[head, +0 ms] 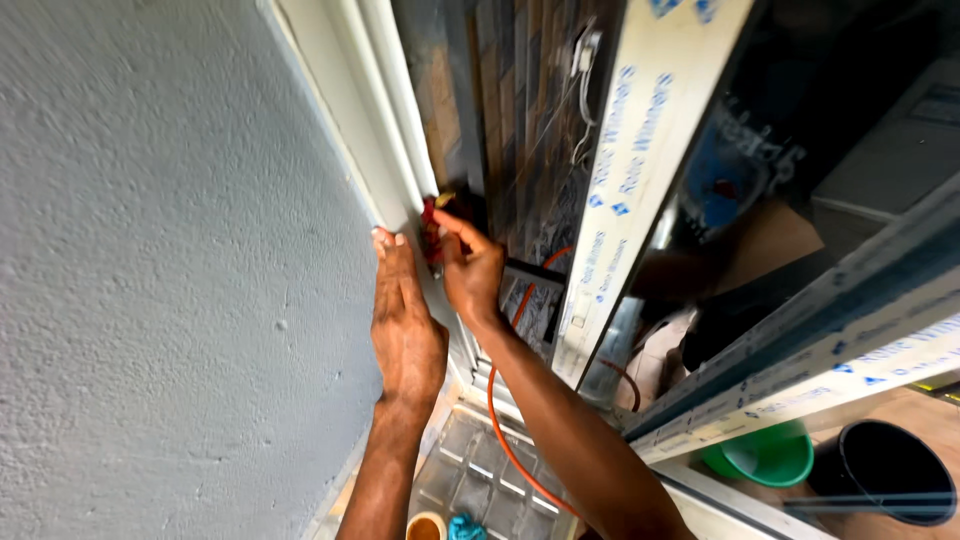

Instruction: The person cleans the white window frame using a red cloth and water from a bucket. They wipe the frame edges and corners, repeatedly dipping the cloth into the bucket to wet it.

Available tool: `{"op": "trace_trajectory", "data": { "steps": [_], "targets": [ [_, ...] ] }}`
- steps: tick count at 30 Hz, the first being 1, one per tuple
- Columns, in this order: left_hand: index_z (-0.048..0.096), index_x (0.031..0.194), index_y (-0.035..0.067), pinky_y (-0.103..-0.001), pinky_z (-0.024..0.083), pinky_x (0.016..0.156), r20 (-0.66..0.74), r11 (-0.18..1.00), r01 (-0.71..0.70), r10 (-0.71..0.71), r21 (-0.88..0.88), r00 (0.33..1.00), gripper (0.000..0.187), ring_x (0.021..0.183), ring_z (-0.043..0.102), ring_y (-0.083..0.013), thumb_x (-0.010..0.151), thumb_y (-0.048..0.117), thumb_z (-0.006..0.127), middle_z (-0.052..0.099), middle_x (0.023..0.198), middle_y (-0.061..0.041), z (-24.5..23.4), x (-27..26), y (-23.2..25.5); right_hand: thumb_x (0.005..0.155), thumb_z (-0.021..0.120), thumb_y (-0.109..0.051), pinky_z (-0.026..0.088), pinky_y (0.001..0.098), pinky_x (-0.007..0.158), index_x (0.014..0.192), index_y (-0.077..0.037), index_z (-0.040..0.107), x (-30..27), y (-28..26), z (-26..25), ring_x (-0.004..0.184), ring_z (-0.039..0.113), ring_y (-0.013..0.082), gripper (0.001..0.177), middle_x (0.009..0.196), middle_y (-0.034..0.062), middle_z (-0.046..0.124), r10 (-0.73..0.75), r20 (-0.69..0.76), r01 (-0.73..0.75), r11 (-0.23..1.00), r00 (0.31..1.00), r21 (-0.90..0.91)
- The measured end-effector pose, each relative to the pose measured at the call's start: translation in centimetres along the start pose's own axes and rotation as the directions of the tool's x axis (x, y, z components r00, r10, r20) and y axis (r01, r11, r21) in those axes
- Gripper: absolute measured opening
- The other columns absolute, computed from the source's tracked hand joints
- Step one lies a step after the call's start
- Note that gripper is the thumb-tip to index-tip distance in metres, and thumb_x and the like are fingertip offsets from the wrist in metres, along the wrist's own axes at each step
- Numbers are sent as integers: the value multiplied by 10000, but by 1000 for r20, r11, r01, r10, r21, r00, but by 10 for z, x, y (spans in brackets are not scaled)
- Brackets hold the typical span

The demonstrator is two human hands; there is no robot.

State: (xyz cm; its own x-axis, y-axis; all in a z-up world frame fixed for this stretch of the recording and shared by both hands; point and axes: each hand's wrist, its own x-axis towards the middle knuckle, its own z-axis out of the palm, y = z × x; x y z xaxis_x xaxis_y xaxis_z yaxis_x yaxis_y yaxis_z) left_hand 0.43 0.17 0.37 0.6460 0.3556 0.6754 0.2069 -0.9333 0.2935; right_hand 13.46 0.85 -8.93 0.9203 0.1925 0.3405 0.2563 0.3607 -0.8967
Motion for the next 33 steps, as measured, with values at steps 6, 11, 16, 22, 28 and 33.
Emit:
{"op": "trace_trajectory", "data": {
  "steps": [6, 11, 16, 22, 28, 33],
  "targets": [
    [312, 1569, -48, -430, 351, 1255, 64, 999, 33, -33, 12, 997, 869, 1535, 348, -392, 745, -283, 454, 315, 1642, -267, 2, -5, -7, 982, 619, 40, 577, 289, 822, 1178, -20, 751, -42, 50, -17, 937, 730, 158, 243, 1112, 110, 779, -164, -38, 152, 967, 986, -206],
    [281, 1604, -25, -443, 335, 1291, 32, 1000, -2, 3, -19, 999, 794, 1569, 307, -389, 861, -233, 471, 256, 1686, -240, 3, -7, -8, 998, 596, 57, 571, 297, 887, 1161, -2, 739, -90, 163, -43, 1025, 708, 175, 225, 1191, 107, 742, -33, -65, 29, 998, 997, -53],
    [267, 1622, 2, -443, 331, 1315, 72, 999, 8, -11, 39, 997, 753, 1587, 293, -372, 927, -217, 459, 229, 1708, -207, 6, -10, -15, 999, 592, 32, 563, 265, 722, 1101, 14, 730, -130, 268, -54, 915, 687, 129, 173, 1193, 70, 712, 107, -136, -89, 987, 985, 131],
    [238, 1621, 13, -448, 322, 1253, 103, 998, -4, -3, 66, 995, 770, 1581, 273, -384, 914, -199, 458, 191, 1708, -203, 7, -9, -20, 1001, 649, 1, 552, 282, 617, 1077, 38, 743, -160, 368, -71, 717, 667, 151, 127, 944, 95, 738, 296, -179, -277, 953, 938, 123],
    [202, 1665, 51, -440, 336, 1335, 65, 1000, -2, 1, 21, 998, 750, 1631, 255, -363, 1014, -173, 500, 152, 1749, -157, 14, -16, -22, 918, 707, -42, 587, 308, 563, 1014, 20, 765, -171, 387, -90, 703, 717, 162, 128, 897, 92, 727, 439, -194, -468, 871, 878, -150],
    [195, 1666, 28, -441, 325, 1356, 75, 1000, 8, -9, 17, 997, 811, 1632, 242, -371, 952, -222, 485, 156, 1746, -187, 14, -15, -21, 955, 753, -178, 582, 328, 538, 1015, 17, 756, -144, 389, -90, 583, 686, 210, 205, 772, 125, 730, 755, -78, -754, 655, 651, 55]
  ]
}}
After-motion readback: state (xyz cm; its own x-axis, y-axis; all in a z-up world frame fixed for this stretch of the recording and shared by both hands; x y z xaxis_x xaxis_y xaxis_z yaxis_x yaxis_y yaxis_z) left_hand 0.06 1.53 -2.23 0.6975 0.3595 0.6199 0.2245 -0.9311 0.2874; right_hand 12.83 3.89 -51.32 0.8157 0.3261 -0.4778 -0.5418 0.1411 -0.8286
